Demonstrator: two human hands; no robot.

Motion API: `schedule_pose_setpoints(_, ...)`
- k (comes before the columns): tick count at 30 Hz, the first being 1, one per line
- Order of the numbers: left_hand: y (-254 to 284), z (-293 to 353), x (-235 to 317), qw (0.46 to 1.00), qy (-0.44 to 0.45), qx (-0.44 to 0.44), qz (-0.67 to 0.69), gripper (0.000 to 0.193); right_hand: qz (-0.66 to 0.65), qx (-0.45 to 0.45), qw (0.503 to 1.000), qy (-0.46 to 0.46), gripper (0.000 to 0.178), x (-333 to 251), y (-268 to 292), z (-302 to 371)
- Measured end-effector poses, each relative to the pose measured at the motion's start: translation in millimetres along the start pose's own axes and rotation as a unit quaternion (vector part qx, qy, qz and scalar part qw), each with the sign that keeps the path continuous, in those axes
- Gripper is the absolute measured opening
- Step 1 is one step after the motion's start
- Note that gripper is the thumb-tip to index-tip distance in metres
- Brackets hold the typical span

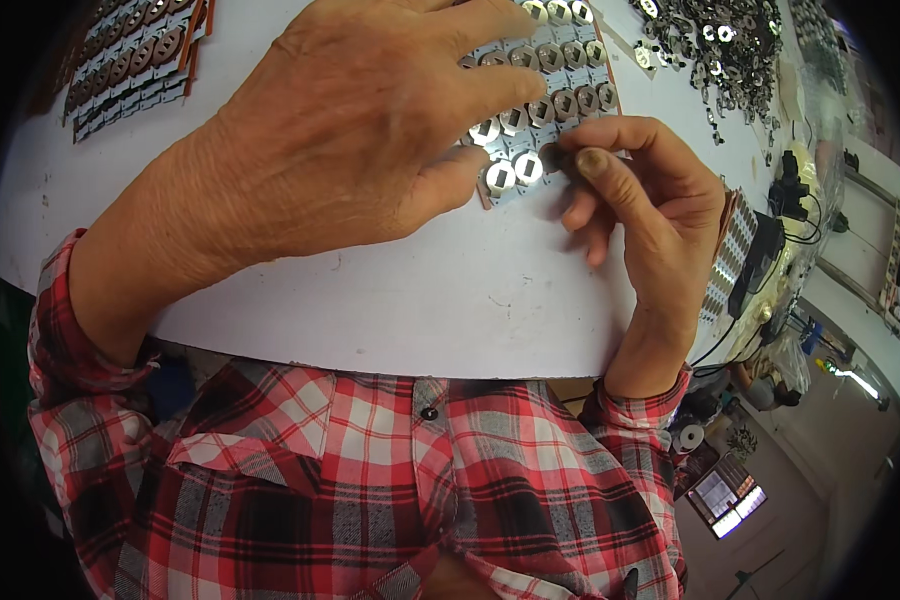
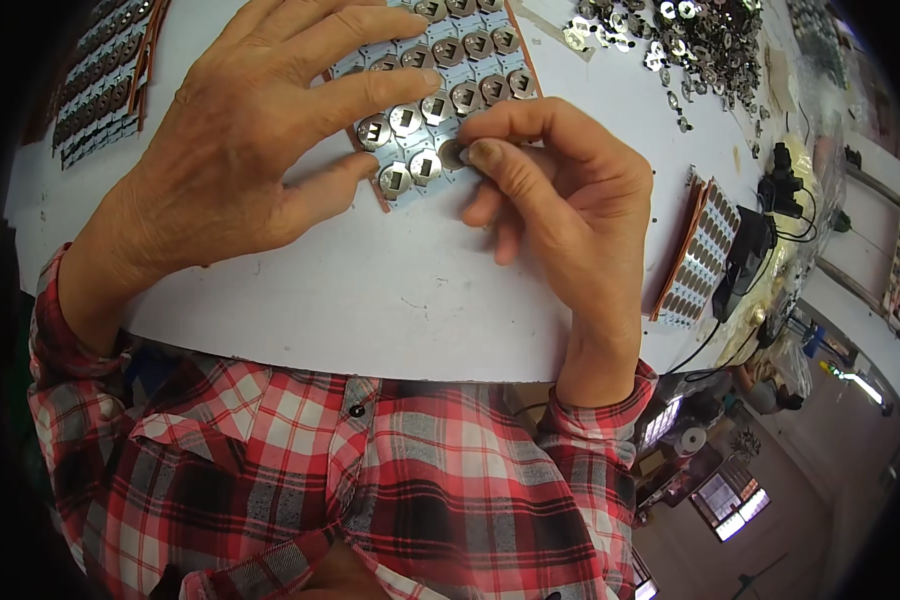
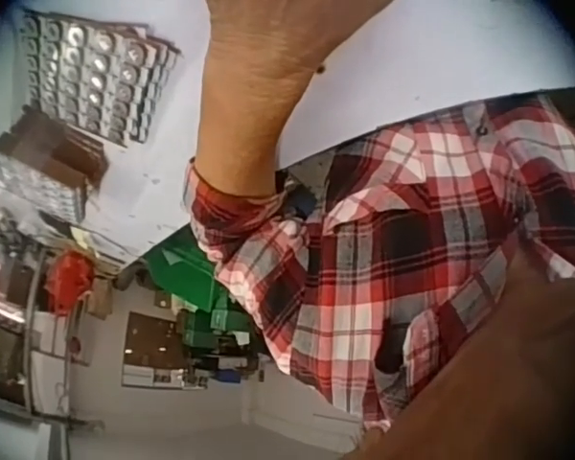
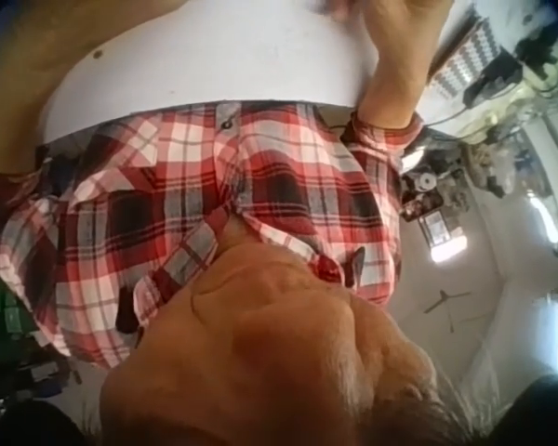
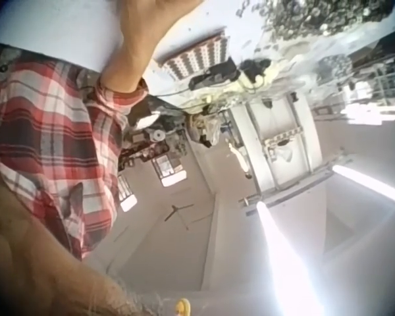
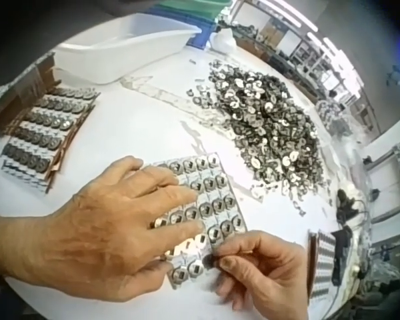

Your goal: Assembling small metal components onto a grid sheet by hand.

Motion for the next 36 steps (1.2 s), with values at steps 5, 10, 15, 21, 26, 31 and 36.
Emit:
schedule_pose_setpoints(5, -3.6, -7.2, 1.6, 0.998, -0.033, 0.050, -0.008, 0.048, 0.104, 0.003, 0.994, 0.017, 0.013, -3.1, -1.5, 0.8)
schedule_pose_setpoints(10, -4.8, -1.9, 3.4, 0.992, -0.067, 0.103, -0.017, 0.049, 0.129, 0.027, 0.991, 0.024, 0.014, -8.2, -4.5, 4.8)
schedule_pose_setpoints(15, -8.3, 5.4, -3.0, 0.982, -0.100, 0.156, -0.029, 0.049, 0.114, 0.047, 0.992, 0.033, 0.013, -3.6, -5.7, 5.0)
schedule_pose_setpoints(21, -10.6, 5.6, -3.3, 0.964, -0.141, 0.221, -0.040, 0.050, 0.122, 0.054, 0.990, 0.054, 0.013, -4.2, -9.1, 6.6)
schedule_pose_setpoints(26, -14.3, 8.8, -7.4, 0.945, -0.175, 0.272, -0.052, 0.051, 0.156, 0.034, 0.985, 0.068, 0.015, -3.5, -9.9, 7.2)
schedule_pose_setpoints(31, -17.5, 12.7, -7.1, 0.931, -0.195, 0.300, -0.065, 0.051, 0.252, 0.007, 0.959, 0.130, 0.021, -11.9, -16.6, 6.0)
schedule_pose_setpoints(36, -11.8, 10.1, -3.8, 0.931, -0.195, 0.299, -0.075, 0.052, 0.207, 0.050, 0.974, 0.082, 0.018, -4.8, -10.8, 9.8)
Point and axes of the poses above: each hand's wrist, its own z-axis away from the middle knuckle, its own y-axis out of the back of the hand, x = y × z, the point moved 8 cm from there along -z, towards the middle knuckle, and after that the axes turned 11 degrees about -x, right-handed, at the moved point
